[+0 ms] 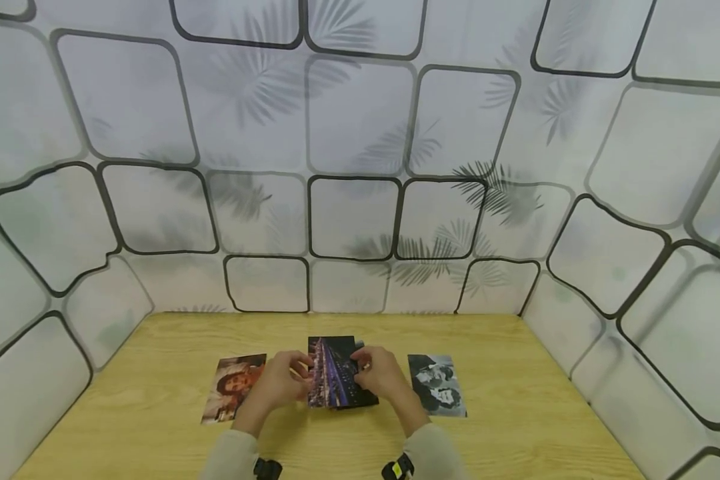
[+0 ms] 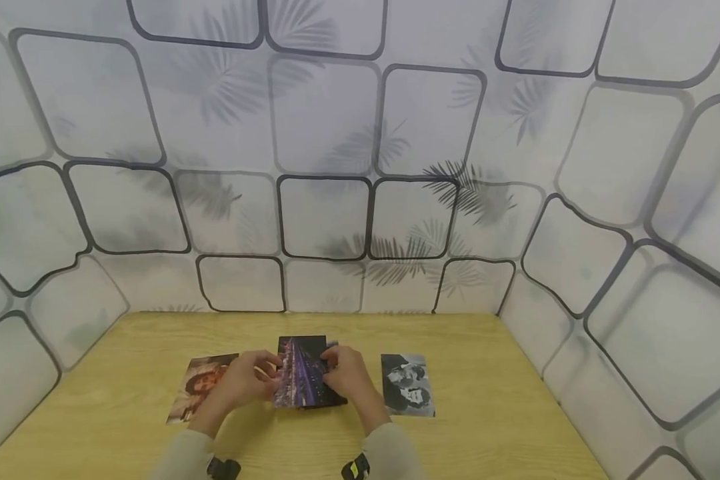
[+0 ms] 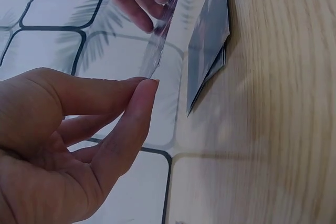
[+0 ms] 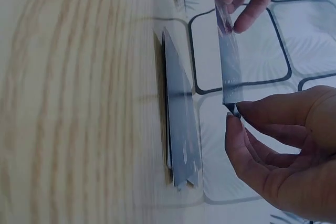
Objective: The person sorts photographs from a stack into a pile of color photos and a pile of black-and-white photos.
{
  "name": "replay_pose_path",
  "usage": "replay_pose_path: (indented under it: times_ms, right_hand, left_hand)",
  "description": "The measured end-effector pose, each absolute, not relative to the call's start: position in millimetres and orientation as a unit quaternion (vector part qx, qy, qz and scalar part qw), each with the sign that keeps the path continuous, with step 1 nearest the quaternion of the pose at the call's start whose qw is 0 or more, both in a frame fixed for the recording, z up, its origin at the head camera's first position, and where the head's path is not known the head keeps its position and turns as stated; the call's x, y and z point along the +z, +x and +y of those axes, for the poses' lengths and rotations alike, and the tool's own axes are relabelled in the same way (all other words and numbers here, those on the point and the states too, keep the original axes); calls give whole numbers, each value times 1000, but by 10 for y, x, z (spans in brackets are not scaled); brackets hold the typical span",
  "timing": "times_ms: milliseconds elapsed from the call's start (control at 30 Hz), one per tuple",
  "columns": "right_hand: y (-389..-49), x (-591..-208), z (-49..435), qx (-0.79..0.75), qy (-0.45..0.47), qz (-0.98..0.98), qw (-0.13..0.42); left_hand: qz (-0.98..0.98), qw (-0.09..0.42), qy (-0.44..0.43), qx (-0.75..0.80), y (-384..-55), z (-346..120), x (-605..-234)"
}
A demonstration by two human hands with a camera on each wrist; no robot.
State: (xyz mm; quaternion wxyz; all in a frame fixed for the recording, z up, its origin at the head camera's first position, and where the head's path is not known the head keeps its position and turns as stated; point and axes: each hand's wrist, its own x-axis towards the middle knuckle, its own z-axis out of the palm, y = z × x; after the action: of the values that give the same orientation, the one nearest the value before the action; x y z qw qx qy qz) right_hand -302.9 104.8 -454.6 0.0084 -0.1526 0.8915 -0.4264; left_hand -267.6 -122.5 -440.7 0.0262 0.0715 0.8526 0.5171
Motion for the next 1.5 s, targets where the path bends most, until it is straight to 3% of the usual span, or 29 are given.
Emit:
replay_pose_path:
  times_ms: [333, 967, 1233, 1500]
  right_hand:
    - [-3030, -4524, 822, -383, -200, 902, -13]
    - [-3092, -4620, 384, -390, -177, 903, 18]
    - [-3091, -4616, 157, -398, -175, 900, 24]
    - [-3120, -4688, -106, -358, -200, 912, -16]
  left_hand:
    - [852, 32, 54, 520, -2646, -1472, -4374]
    - [859, 68, 21, 506, -2644, -1859, -4382]
    - [871, 54, 22, 489, -2628, -2048, -4403]
    - [873, 60, -3, 484, -2627, -2271, -4441]
